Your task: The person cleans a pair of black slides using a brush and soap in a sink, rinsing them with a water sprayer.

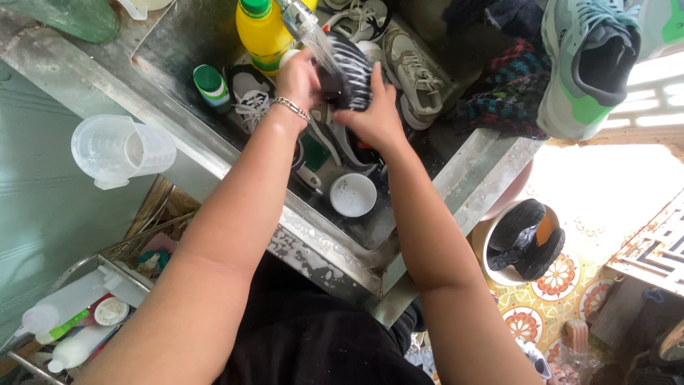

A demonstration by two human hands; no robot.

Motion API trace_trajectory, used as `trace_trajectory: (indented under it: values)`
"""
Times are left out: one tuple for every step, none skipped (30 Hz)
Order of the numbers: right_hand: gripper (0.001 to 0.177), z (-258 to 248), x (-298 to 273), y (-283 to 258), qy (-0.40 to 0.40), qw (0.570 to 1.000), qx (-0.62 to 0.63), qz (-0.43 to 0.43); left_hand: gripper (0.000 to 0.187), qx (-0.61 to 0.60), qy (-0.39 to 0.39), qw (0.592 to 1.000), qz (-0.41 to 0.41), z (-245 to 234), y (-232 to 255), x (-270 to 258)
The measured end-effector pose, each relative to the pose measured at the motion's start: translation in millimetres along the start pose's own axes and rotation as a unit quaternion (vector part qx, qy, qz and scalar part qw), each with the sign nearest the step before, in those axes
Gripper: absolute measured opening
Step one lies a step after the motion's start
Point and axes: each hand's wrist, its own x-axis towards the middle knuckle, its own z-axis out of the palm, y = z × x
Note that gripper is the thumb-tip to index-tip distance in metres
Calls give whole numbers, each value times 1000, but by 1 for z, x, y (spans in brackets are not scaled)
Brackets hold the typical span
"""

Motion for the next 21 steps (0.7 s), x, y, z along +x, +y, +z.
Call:
trace_trajectory:
  values:
    - [136,4,-9,-3,32,998,-60,-18,45,-64,-17,998,-8,-2,4,-3]
    - [145,6,-17,-7,62,990,-121,-37,39,-129,-33,991,-16,-4,4,-3]
    - [151,7,-21,-12,61,990,-123,-39,34,-89,-1,995,33,-4,0,0]
    - [156,9,-25,-16,59,989,-126,-41,29,-49,32,995,81,-2,-6,5]
    - [161,11,-25,-19,56,989,-128,-43,24,-8,66,989,130,-2,-12,12]
    - [161,13,-24,-19,46,992,-112,-30,24,16,76,986,150,-4,-17,19]
    - [162,15,-22,-16,36,995,-96,-15,24,39,85,981,170,-3,-24,26]
    - [162,17,-20,-12,26,996,-81,-1,25,63,95,975,189,-4,-30,33]
    - [156,18,-18,-7,42,997,-61,-30,28,48,87,974,202,-4,-34,39]
    - [151,19,-17,-2,58,996,-42,-60,31,33,80,973,214,-3,-38,44]
    - [145,19,-16,1,75,993,-23,-88,34,17,71,972,225,-1,-40,46]
    - [130,19,-13,2,58,996,49,-44,36,-14,59,979,193,-1,-39,45]
    - [116,21,-11,1,41,992,121,1,38,-45,48,985,161,-3,-37,42]
    - [102,21,-9,0,22,980,192,45,40,-76,36,988,128,-3,-34,38]
    - [88,20,-8,-3,7,972,227,64,38,-70,40,989,120,-3,-29,33]
    - [74,20,-8,-5,-7,961,262,82,37,-64,44,991,112,-3,-25,29]
    - [61,20,-8,-6,-22,949,297,102,36,-58,49,992,104,-3,-23,26]
    - [54,21,-7,-8,-23,934,338,112,37,-41,58,991,112,-3,-22,25]
    - [47,20,-5,-9,-23,918,378,121,38,-24,66,990,121,-4,-23,27]
    - [42,20,-3,-9,-23,899,417,131,38,-8,75,989,129,-4,-24,30]
    - [39,20,0,-10,-18,890,439,120,40,-22,63,987,145,-4,-28,36]
